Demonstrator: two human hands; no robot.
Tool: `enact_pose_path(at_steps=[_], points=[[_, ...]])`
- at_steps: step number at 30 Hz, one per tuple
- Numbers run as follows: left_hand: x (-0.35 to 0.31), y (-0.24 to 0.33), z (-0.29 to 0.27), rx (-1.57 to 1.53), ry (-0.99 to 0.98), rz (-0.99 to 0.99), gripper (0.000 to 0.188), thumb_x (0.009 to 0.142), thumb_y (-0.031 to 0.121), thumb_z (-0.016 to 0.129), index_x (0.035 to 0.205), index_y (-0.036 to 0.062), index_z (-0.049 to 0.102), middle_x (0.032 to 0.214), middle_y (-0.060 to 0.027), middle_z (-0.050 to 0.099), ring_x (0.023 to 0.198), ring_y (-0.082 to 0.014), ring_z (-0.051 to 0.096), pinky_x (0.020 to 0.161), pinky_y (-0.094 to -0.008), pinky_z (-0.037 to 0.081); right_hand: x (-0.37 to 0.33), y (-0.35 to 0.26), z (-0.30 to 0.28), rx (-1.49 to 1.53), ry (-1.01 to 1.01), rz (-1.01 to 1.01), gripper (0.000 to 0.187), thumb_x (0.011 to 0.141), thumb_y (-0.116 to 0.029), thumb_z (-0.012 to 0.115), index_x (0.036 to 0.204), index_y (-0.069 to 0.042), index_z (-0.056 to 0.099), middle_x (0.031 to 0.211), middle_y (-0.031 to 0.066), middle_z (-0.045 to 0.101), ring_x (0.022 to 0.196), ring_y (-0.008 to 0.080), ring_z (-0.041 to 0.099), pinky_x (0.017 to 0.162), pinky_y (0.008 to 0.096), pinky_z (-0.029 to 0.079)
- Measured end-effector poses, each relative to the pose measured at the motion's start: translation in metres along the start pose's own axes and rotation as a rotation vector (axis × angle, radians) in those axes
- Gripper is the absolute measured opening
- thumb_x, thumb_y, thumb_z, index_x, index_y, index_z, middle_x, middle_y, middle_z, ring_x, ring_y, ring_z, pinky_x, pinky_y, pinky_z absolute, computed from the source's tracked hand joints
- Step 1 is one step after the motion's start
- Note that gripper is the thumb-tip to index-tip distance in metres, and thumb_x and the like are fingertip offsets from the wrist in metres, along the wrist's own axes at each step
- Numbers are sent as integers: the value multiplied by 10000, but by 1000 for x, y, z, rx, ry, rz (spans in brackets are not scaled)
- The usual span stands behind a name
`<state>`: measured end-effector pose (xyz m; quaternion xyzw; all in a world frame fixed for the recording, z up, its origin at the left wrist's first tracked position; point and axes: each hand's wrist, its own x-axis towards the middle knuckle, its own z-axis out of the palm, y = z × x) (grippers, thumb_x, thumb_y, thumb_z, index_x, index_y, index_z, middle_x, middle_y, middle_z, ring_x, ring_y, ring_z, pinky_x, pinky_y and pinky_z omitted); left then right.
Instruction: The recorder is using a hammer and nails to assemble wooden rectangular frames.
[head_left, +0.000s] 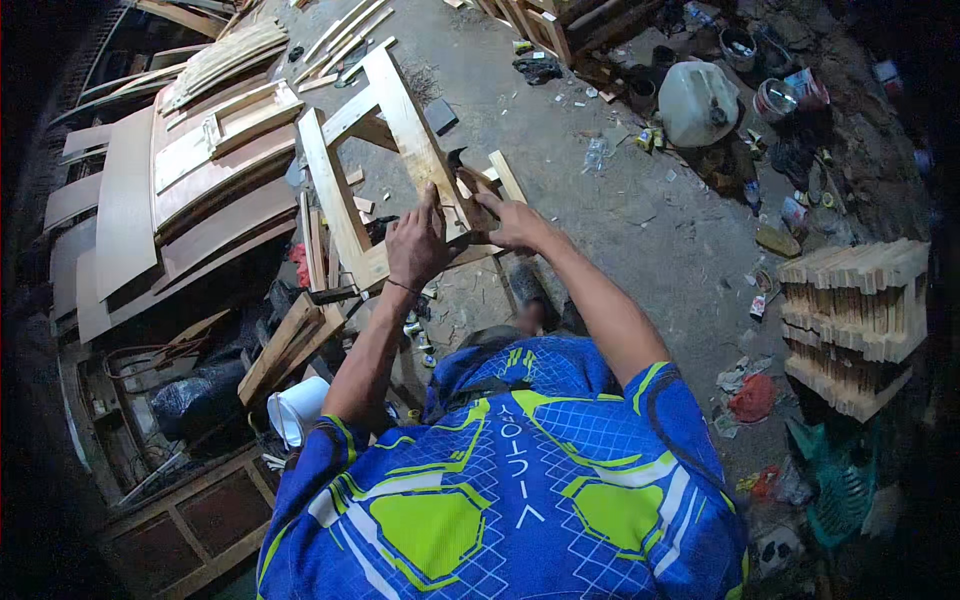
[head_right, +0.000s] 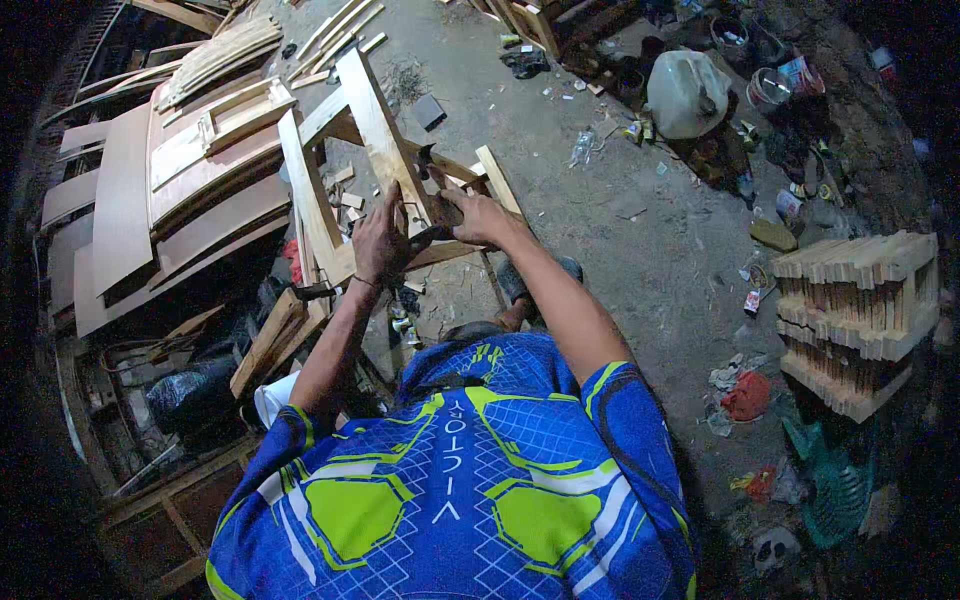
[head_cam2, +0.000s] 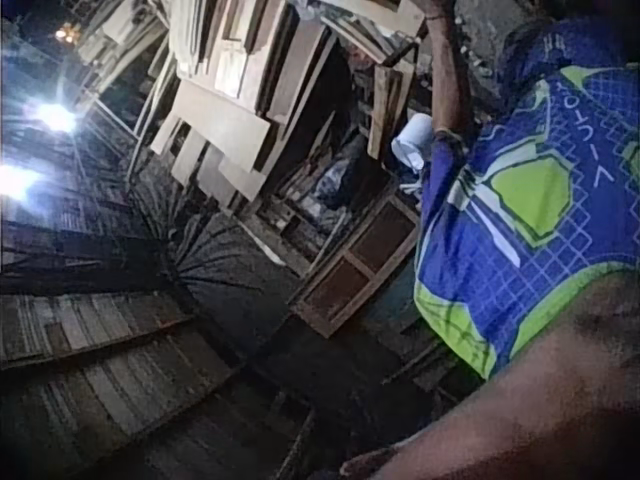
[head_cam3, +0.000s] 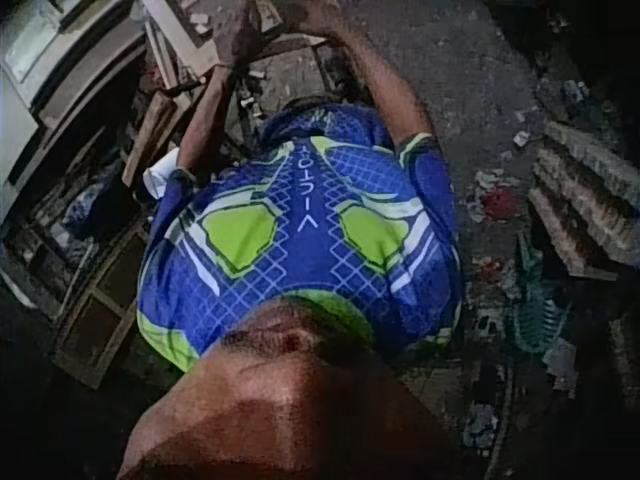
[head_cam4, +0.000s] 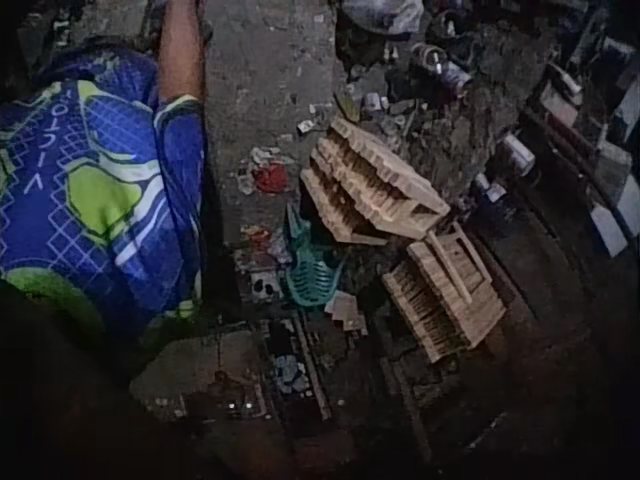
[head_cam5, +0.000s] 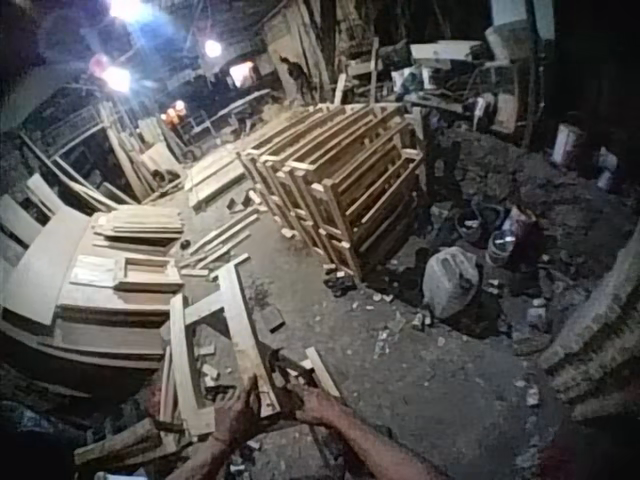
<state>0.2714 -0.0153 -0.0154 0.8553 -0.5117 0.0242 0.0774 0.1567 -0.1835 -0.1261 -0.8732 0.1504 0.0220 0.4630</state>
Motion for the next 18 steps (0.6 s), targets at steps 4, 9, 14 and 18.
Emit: enact_pose_path(at_steps=[4, 9, 14, 18], points=[[1, -3, 0, -6, 44, 44, 1062, 649, 503, 837, 1487, 64, 356, 953, -103, 659, 842, -264, 639, 727, -388, 447, 2, 1, 0, -4, 32, -41, 838, 671, -273, 721, 1445, -163, 420, 1011, 272, 673, 932, 431, 656, 842, 496, 535], [-1, -8, 4, 30, 43, 32, 1092, 606, 513, 848, 1482, 69, 371, 940, -84, 658, 841, -237, 630, 731, -371, 439, 4, 1, 3, -10, 4, -39, 796, 719, -282, 699, 1443, -129, 406, 1022, 282, 663, 947, 453, 640, 861, 507, 509], [-4, -14, 3, -27, 114, 58, 1133, 545, 492, 882, 1475, 74, 387, 988, -75, 666, 887, -230, 638, 739, -357, 448, 5, -4, 5, -66, -9, -22, 809, 719, -311, 716, 1444, -132, 406, 1029, 282, 662, 952, 437, 647, 868, 495, 513], [-5, -20, 2, 6, 103, 49, 1126, 544, 520, 875, 1467, 80, 402, 962, -77, 662, 854, -237, 630, 716, -357, 433, 8, -8, 4, -22, 11, -67, 809, 722, -351, 740, 1436, -139, 423, 996, 273, 675, 948, 434, 652, 850, 501, 520]])
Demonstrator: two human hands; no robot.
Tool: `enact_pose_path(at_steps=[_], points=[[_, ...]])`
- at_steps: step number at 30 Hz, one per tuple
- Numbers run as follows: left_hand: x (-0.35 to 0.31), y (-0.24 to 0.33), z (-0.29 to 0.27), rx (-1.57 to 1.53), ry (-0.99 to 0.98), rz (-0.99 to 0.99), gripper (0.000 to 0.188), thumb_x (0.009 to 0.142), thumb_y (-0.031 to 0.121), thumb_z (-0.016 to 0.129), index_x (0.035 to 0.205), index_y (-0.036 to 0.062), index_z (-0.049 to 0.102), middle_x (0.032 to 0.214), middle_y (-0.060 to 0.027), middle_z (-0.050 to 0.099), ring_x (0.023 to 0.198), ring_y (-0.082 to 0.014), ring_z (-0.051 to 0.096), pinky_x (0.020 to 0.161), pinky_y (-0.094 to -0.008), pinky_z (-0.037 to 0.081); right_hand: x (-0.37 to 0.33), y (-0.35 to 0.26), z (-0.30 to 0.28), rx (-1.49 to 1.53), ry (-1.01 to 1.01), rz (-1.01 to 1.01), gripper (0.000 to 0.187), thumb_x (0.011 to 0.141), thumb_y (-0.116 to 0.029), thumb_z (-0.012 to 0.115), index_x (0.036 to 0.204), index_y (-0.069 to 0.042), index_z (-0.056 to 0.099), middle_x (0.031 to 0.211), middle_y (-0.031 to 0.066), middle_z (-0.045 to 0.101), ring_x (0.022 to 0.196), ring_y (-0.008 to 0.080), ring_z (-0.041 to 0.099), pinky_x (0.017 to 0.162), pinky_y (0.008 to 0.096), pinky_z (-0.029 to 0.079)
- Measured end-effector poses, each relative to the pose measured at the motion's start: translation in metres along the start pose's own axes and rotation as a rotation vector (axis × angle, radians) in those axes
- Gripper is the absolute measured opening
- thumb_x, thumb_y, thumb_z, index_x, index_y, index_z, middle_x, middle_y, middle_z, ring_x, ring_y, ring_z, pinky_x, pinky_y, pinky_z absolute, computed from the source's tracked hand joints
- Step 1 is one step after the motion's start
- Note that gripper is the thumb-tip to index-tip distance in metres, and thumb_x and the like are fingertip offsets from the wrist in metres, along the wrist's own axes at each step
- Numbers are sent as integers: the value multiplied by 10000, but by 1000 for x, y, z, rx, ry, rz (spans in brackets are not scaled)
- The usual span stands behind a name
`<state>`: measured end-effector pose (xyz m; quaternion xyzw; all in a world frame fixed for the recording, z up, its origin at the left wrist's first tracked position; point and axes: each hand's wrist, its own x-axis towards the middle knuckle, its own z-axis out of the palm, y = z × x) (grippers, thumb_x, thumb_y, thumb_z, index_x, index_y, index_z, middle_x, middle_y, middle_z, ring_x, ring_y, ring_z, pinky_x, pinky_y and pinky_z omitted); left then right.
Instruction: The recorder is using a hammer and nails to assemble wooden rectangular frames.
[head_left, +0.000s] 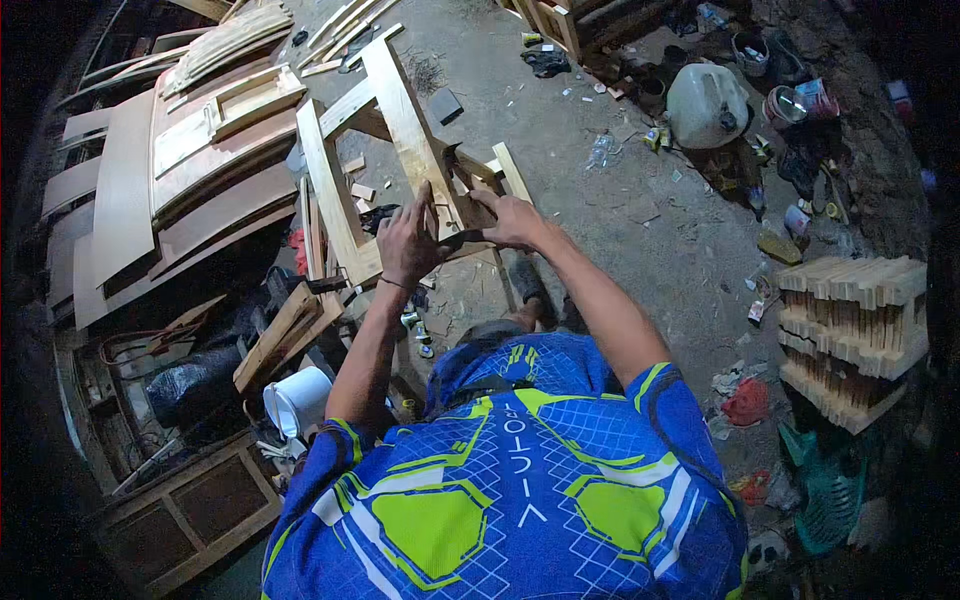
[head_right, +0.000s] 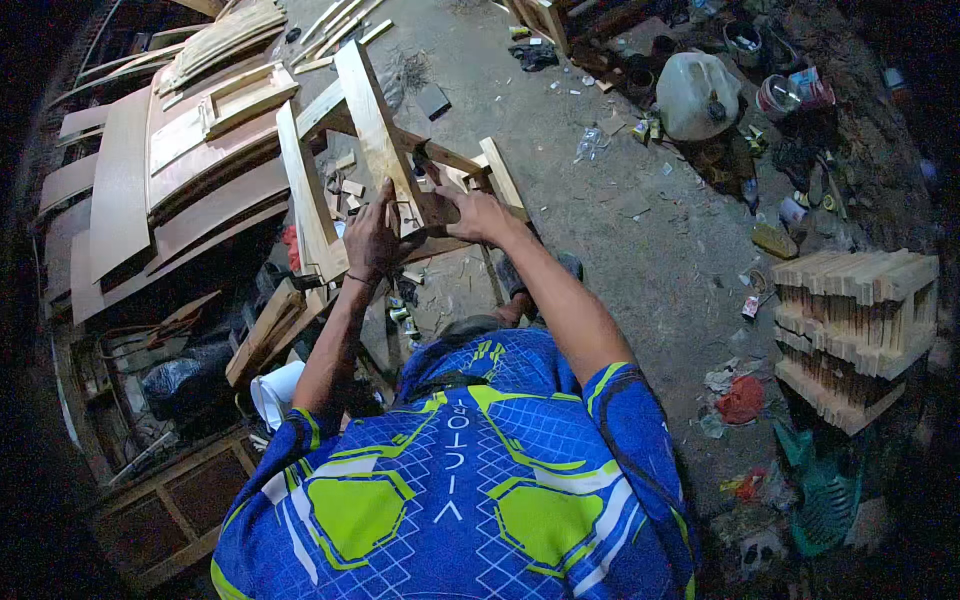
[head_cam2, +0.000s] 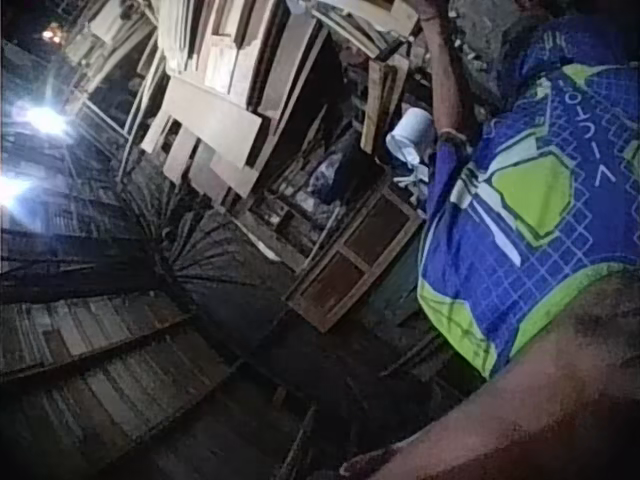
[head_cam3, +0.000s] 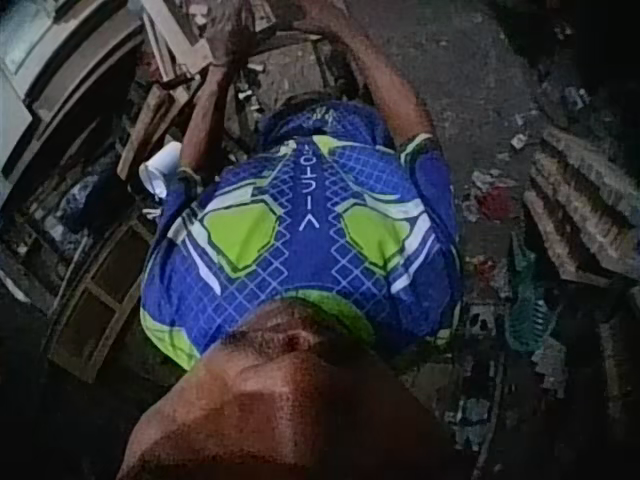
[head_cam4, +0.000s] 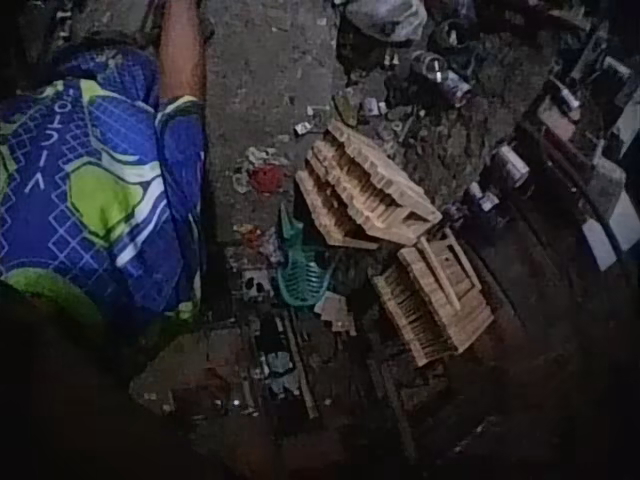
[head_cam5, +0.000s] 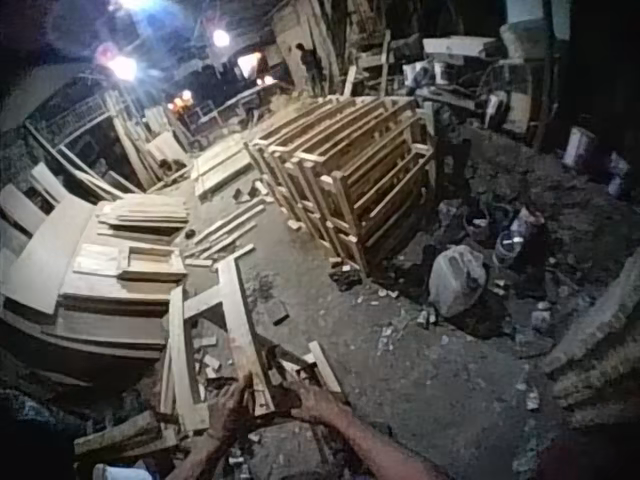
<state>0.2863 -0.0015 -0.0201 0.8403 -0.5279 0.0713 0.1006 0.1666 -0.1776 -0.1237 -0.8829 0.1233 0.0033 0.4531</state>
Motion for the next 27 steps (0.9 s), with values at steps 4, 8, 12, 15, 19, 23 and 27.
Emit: enact_pose_path(at_steps=[4, 8, 12, 15, 19, 23, 27], points=[[0, 2, -2, -7, 19, 3, 1139, 544, 534, 870, 1472, 81, 389, 954, -83, 643, 831, -245, 614, 698, -371, 420, -1, 0, -3, 68, -14, -18, 800, 740, -405, 748, 1418, -113, 440, 1015, 288, 667, 967, 436, 649, 857, 490, 513], [3, 14, -7, -9, -85, -22, 1099, 626, 562, 820, 1487, 73, 341, 999, -90, 603, 867, -254, 590, 710, -388, 399, -11, -2, -14, 46, -3, -25, 808, 736, -423, 767, 1407, -103, 453, 1036, 295, 660, 976, 441, 647, 858, 484, 514], [6, 24, -8, 17, -192, -52, 1050, 699, 420, 809, 1525, 63, 268, 1027, -118, 564, 923, -274, 550, 762, -386, 401, -20, -5, -25, 55, -57, 92, 808, 715, -356, 769, 1428, -143, 455, 1163, 255, 643, 1048, 416, 632, 919, 467, 508], [7, 23, -9, 51, -169, -14, 1080, 724, 604, 724, 1503, 21, 255, 1012, -122, 557, 907, -283, 557, 764, -434, 391, -16, -4, -30, 57, -89, 117, 810, 730, -365, 766, 1438, -141, 442, 1165, 263, 640, 1062, 417, 628, 927, 467, 504], [5, 21, -10, 9, -155, 2, 1082, 730, 599, 718, 1506, 11, 244, 1010, -120, 557, 914, -287, 555, 782, -442, 386, -9, -2, -29, -2, -151, 137, 830, 746, -367, 764, 1466, -179, 396, 1169, 288, 627, 1053, 446, 624, 925, 481, 502], [2, 18, -11, 5, -181, 0, 1079, 728, 588, 727, 1506, 12, 249, 1020, -135, 563, 916, -287, 556, 760, -431, 392, -24, -7, -38, 45, 15, 133, 814, 792, -360, 725, 1482, -115, 371, 1237, 302, 595, 1143, 446, 587, 957, 483, 477], [1, 18, -9, -29, -149, -1, 1041, 734, 543, 741, 1500, 13, 276, 1020, -135, 576, 891, -289, 563, 723, -416, 405, -70, -20, -63, -72, 88, 325, 593, 904, -302, 614, 1410, -59, 422, 1153, 317, 613, 1053, 491, 596, 883, 519, 477]])
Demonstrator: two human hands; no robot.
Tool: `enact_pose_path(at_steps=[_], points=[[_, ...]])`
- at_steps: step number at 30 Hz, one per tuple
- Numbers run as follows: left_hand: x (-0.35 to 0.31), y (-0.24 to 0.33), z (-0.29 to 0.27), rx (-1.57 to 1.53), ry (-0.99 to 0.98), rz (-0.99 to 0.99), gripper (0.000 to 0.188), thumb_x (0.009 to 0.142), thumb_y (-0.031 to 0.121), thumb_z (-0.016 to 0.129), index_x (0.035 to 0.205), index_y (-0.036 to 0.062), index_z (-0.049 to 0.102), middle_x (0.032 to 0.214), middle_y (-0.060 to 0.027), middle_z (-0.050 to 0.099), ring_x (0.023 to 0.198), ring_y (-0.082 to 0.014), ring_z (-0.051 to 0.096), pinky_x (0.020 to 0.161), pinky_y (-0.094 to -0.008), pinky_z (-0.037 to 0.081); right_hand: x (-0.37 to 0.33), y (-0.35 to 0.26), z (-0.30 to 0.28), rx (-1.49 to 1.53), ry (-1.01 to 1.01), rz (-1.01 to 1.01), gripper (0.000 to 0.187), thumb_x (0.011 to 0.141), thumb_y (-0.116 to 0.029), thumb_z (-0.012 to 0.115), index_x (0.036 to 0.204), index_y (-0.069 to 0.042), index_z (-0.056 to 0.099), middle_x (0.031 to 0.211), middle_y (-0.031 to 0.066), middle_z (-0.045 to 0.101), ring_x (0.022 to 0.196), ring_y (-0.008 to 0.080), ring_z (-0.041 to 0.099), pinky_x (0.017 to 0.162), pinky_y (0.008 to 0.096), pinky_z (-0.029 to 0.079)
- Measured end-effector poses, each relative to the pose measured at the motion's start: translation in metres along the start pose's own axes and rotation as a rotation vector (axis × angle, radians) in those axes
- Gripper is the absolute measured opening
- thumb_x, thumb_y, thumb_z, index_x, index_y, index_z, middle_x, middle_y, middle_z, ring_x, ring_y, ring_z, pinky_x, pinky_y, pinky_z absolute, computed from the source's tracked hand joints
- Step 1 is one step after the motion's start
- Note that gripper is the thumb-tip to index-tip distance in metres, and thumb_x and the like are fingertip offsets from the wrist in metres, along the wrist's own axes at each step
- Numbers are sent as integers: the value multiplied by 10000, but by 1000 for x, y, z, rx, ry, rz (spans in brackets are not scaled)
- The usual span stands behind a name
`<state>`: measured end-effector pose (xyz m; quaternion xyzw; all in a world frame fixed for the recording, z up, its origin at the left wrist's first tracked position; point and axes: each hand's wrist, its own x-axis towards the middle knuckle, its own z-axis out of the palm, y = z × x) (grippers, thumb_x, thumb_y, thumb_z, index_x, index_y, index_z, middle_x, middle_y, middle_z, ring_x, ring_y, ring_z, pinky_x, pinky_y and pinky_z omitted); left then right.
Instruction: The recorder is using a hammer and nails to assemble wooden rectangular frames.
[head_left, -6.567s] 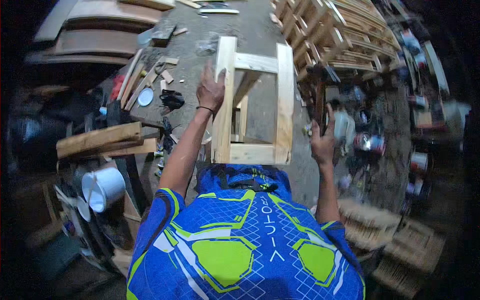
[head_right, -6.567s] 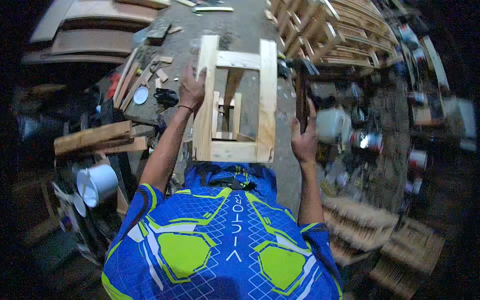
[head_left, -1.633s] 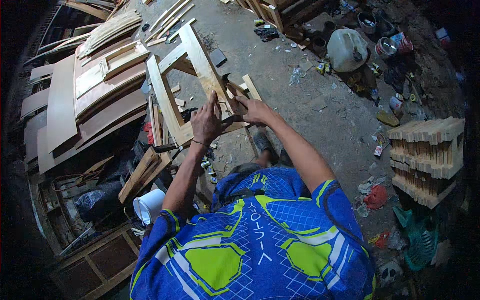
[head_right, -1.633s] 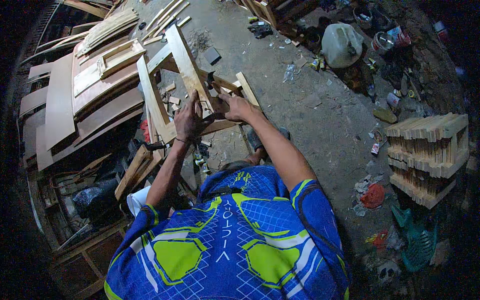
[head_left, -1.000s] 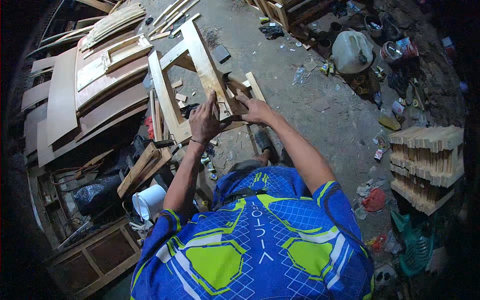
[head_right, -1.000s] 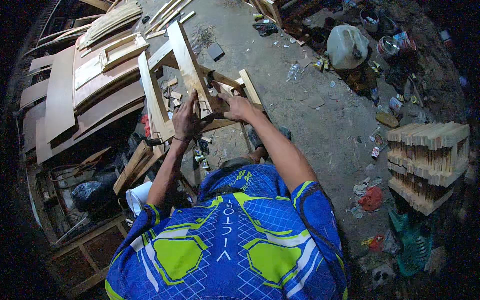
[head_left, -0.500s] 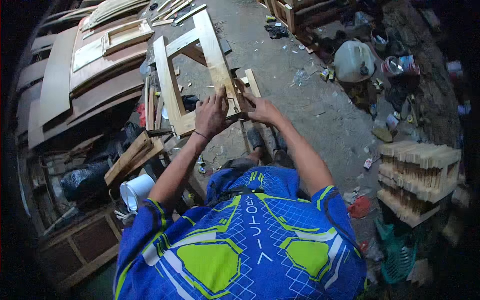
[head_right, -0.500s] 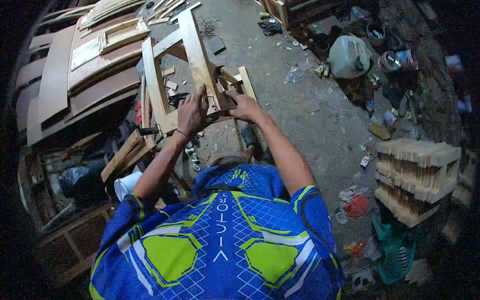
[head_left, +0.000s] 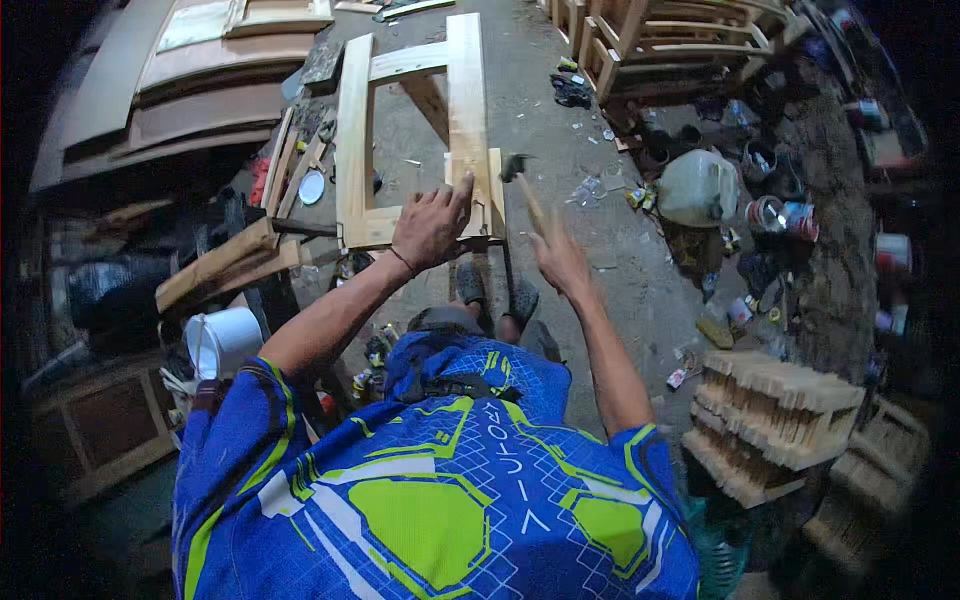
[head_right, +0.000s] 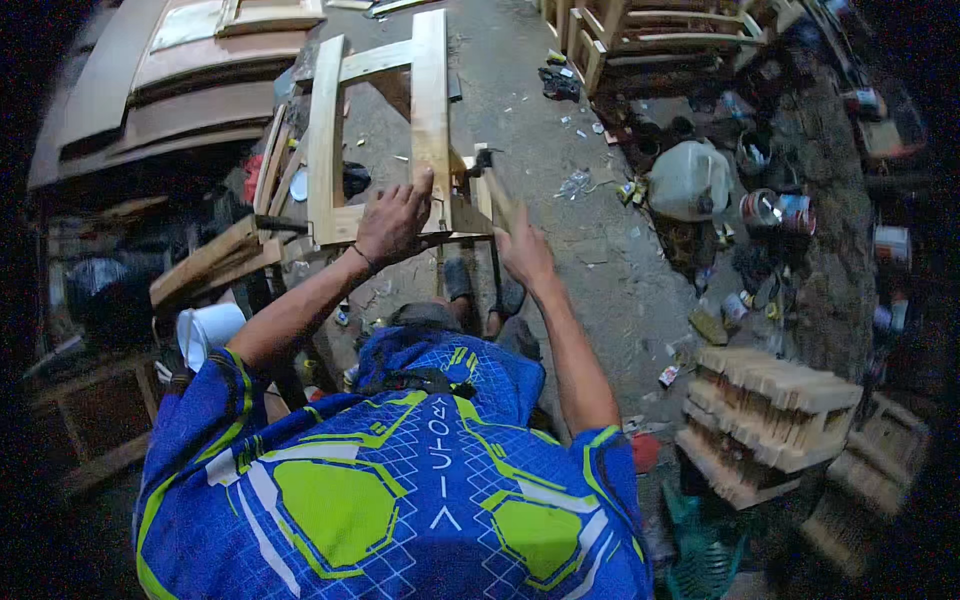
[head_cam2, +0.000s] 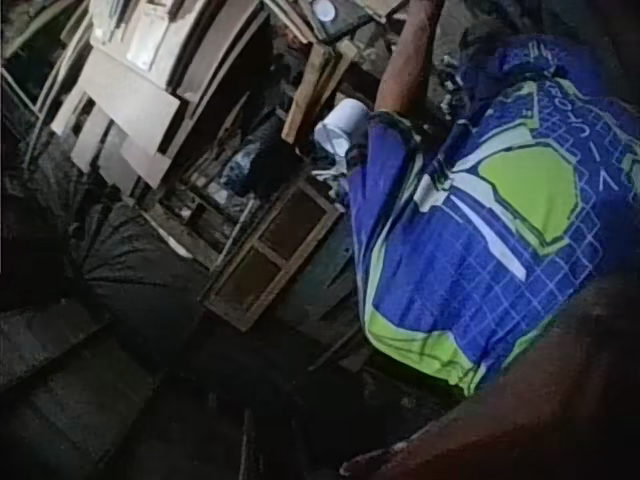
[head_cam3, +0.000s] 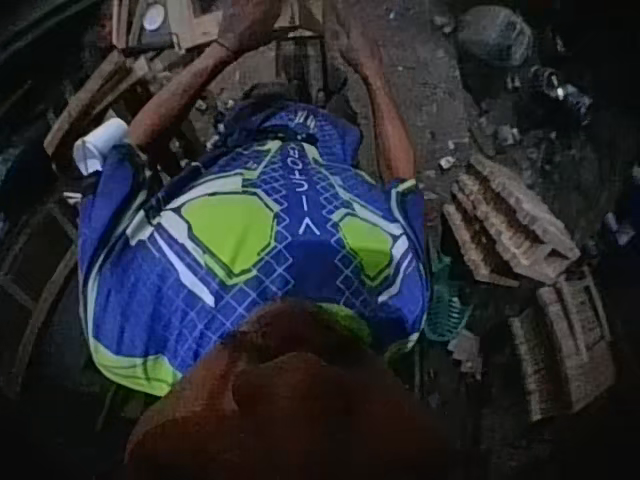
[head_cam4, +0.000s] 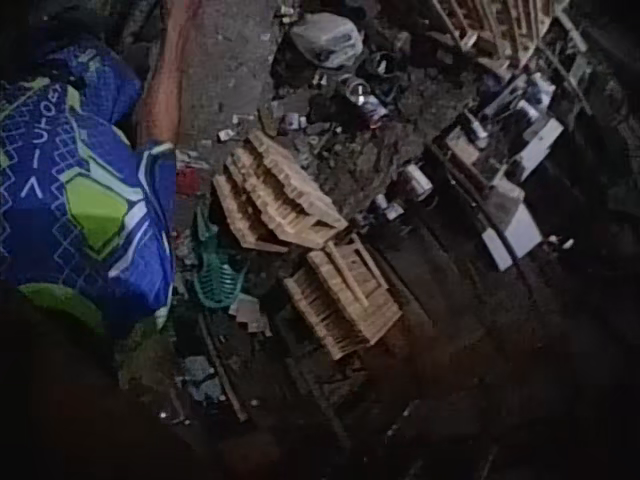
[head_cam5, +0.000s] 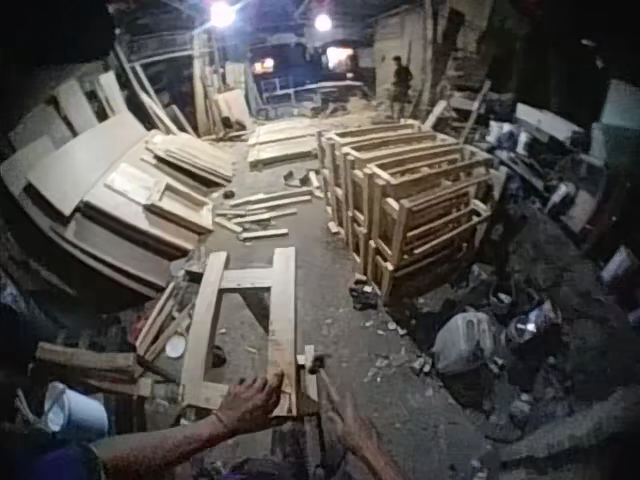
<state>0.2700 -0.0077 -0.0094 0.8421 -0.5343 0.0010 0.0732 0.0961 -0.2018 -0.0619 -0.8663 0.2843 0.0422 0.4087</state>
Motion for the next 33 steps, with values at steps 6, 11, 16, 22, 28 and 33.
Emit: enact_pose_path(at_steps=[6, 11, 16, 22, 28, 33], points=[[0, 7, 5, 15, 72, -13, 873, 778, 458, 697, 1460, 23, 370, 943, -98, 577, 861, -263, 583, 695, -405, 411, -104, 6, -15, 69, 451, -321, 439, 948, -275, 593, 1276, -4, 484, 949, 200, 620, 817, 378, 632, 701, 463, 499], [-4, 8, 5, -47, 145, 9, 848, 755, 420, 712, 1445, 38, 403, 930, -88, 579, 855, -244, 577, 694, -394, 428, -169, 24, -15, 347, 160, -279, 429, 931, -249, 638, 1245, -6, 475, 817, 72, 538, 741, 159, 550, 680, 311, 462], [-4, 7, 9, -67, 178, 29, 857, 743, 404, 726, 1443, 31, 404, 934, -88, 579, 857, -247, 577, 710, -389, 440, -153, 13, -11, -243, -11, -190, 399, 919, -200, 631, 1236, 19, 529, 933, 127, 645, 770, 278, 635, 638, 392, 497], [-4, 10, 14, 97, 180, 10, 1047, 664, 515, 784, 1485, 34, 347, 953, -59, 565, 876, -215, 585, 744, -364, 431, -149, -65, -45, -30, 333, -384, 321, 920, -176, 624, 1173, 6, 543, 843, 185, 616, 728, 367, 621, 641, 448, 499], [-3, 13, 10, -58, 182, 5, 948, 721, 484, 742, 1457, 7, 382, 914, -84, 591, 876, -251, 583, 738, -402, 426, -149, -75, -48, 249, 431, -869, 279, 916, -196, 625, 1131, -37, 544, 909, 162, 634, 732, 311, 628, 649, 436, 520], [0, 9, 14, -52, 195, -23, 796, 813, 253, 642, 1485, -22, 317, 890, -56, 597, 825, -195, 604, 705, -354, 441, -144, -50, -32, -1, 244, -276, 256, 941, -231, 624, 1099, -39, 560, 773, 220, 605, 698, 416, 610, 625, 448, 491]])
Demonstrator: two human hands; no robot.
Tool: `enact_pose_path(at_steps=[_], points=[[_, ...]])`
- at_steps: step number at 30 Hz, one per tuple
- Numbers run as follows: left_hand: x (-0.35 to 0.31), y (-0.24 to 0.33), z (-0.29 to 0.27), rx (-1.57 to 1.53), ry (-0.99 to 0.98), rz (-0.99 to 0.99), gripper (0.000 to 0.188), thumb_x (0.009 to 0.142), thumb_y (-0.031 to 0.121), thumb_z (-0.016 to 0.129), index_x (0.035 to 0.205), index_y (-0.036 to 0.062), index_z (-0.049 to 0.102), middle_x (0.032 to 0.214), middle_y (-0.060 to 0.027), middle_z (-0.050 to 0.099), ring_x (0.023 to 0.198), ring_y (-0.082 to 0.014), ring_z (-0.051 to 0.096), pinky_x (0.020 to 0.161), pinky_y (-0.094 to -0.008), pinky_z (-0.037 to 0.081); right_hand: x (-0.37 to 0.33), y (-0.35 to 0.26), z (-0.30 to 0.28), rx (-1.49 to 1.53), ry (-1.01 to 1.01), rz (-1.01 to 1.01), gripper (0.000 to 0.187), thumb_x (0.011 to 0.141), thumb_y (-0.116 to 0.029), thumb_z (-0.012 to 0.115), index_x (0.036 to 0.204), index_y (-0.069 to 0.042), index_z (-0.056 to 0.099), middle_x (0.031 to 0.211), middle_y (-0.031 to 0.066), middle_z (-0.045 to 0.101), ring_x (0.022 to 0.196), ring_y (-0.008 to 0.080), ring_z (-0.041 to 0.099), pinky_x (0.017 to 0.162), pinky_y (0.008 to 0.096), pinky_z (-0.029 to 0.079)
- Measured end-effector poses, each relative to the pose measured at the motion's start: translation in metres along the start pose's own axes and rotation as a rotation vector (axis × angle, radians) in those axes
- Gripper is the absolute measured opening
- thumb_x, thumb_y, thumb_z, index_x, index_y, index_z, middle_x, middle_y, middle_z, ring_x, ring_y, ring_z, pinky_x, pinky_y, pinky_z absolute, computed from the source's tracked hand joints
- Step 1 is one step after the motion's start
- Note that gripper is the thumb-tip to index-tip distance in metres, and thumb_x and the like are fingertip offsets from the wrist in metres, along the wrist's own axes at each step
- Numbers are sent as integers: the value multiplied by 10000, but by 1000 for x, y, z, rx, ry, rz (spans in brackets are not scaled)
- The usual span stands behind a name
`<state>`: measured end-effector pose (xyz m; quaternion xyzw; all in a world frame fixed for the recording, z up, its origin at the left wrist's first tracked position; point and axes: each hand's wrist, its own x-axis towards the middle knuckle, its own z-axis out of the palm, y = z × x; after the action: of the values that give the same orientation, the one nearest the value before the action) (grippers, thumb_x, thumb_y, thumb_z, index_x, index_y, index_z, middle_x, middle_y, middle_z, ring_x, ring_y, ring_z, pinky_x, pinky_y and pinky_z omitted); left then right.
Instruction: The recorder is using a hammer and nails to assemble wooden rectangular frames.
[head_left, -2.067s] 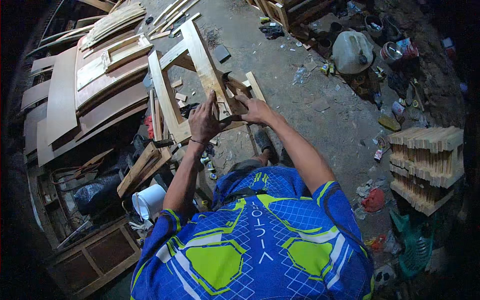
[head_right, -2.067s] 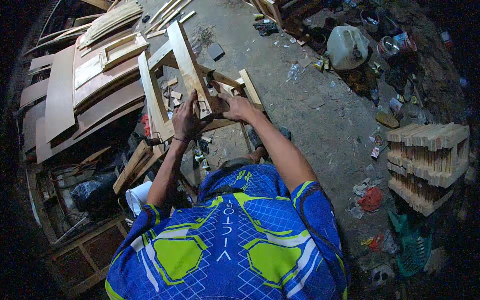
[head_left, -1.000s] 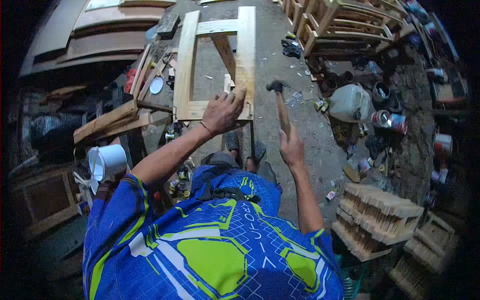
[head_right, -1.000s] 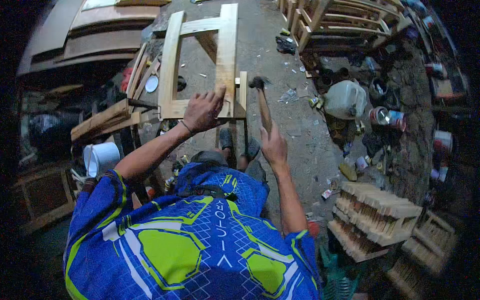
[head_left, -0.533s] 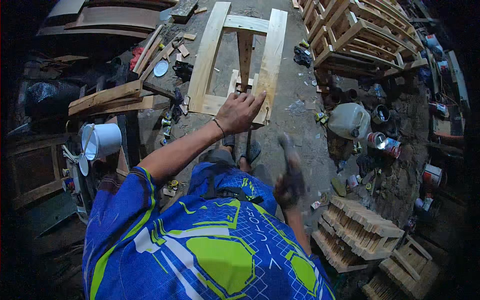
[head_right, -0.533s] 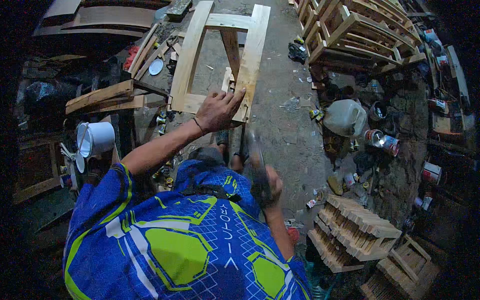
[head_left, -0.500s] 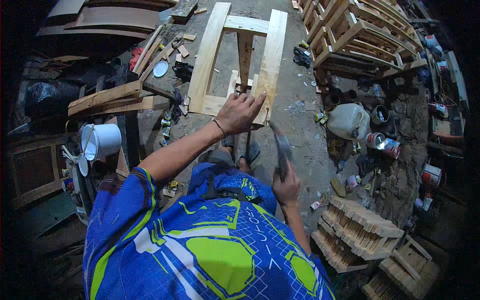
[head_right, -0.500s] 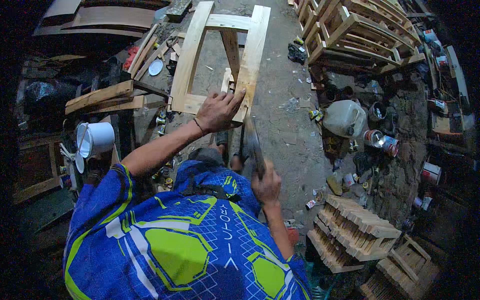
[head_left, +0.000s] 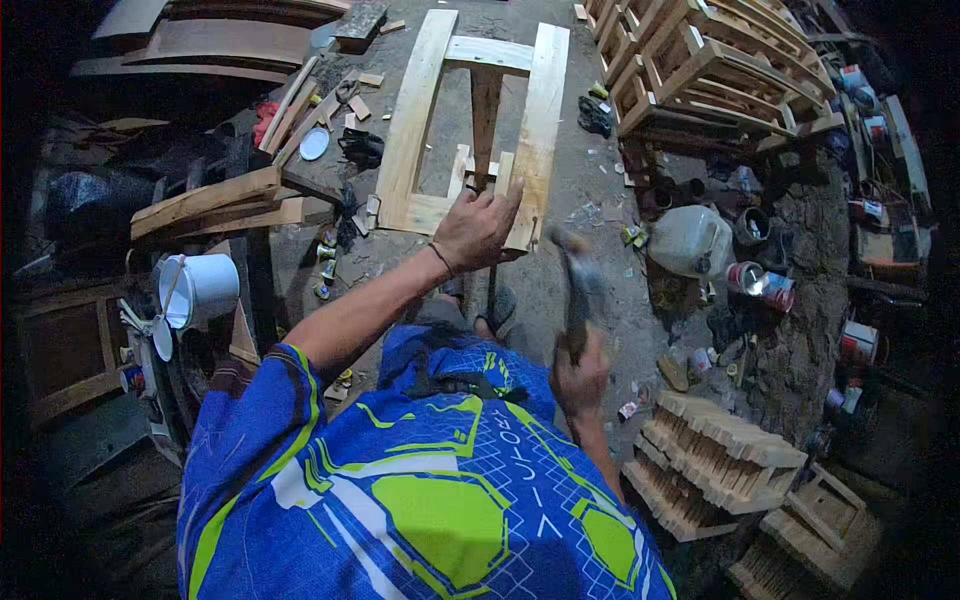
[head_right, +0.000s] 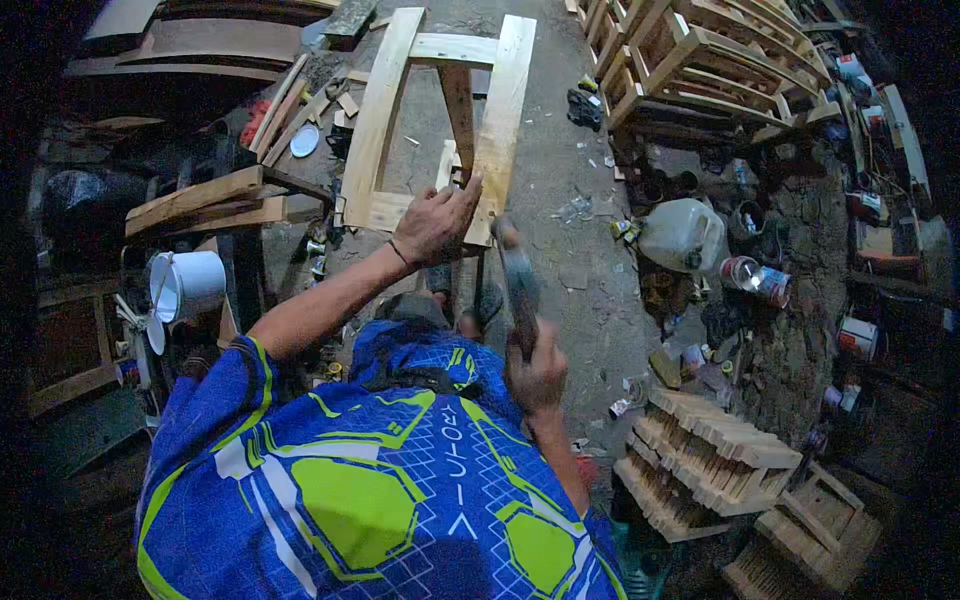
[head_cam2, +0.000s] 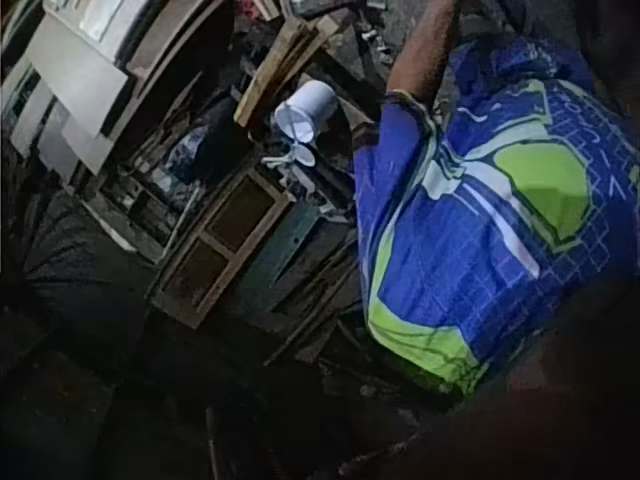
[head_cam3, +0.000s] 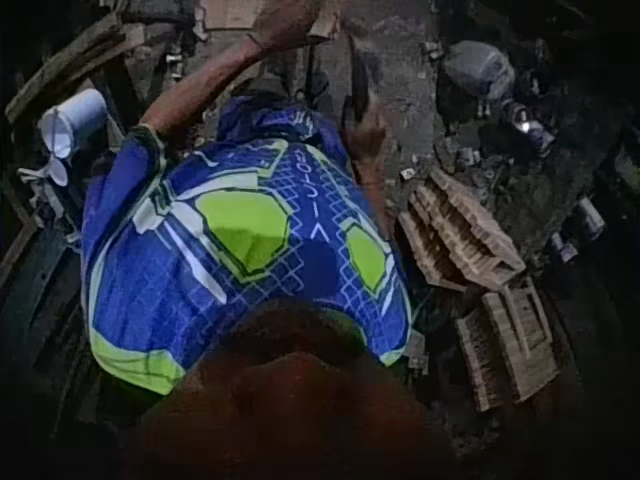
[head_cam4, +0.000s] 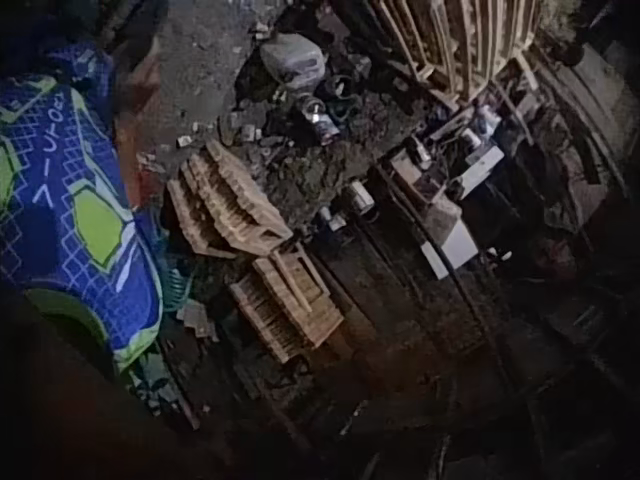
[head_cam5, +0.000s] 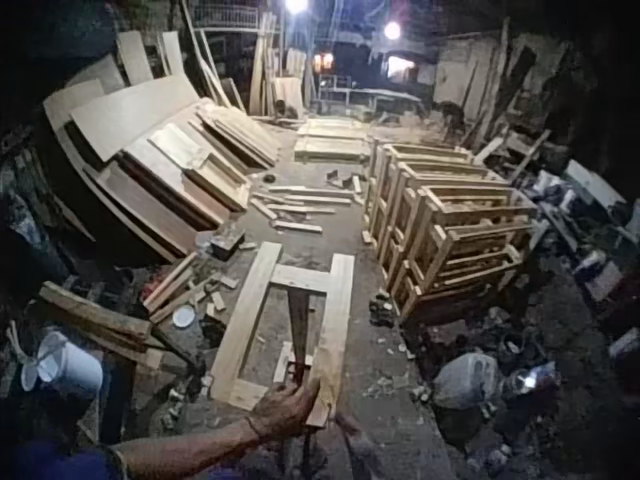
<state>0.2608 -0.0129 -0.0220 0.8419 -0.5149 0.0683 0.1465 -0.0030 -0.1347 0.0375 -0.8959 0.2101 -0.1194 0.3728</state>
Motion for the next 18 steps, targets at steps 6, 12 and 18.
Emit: enact_pose_path(at_steps=[6, 12, 18], points=[[-2, 1, 8, 43, 45, 45, 736, 852, 208, 567, 1456, -109, 291, 827, -92, 604, 782, -221, 586, 680, -370, 418, 0, -3, -3, -314, -72, -317, 215, 901, -223, 672, 1032, -93, 563, 921, 170, 655, 765, 371, 659, 672, 434, 545], [-2, 5, 7, 8, 49, -30, 746, 831, 191, 610, 1456, -93, 318, 847, -103, 625, 800, -220, 617, 701, -362, 484, -1, -12, 17, 98, 91, 47, 299, 920, -250, 672, 1109, -80, 514, 867, 197, 664, 765, 353, 664, 657, 466, 522], [0, 3, 3, -40, -48, 8, 978, 760, 367, 718, 1463, -128, 251, 832, -104, 612, 811, -237, 603, 770, -385, 451, 13, 7, 12, -224, -254, 292, 244, 944, -294, 629, 1039, -122, 485, 872, 108, 640, 689, 245, 619, 567, 442, 498]])
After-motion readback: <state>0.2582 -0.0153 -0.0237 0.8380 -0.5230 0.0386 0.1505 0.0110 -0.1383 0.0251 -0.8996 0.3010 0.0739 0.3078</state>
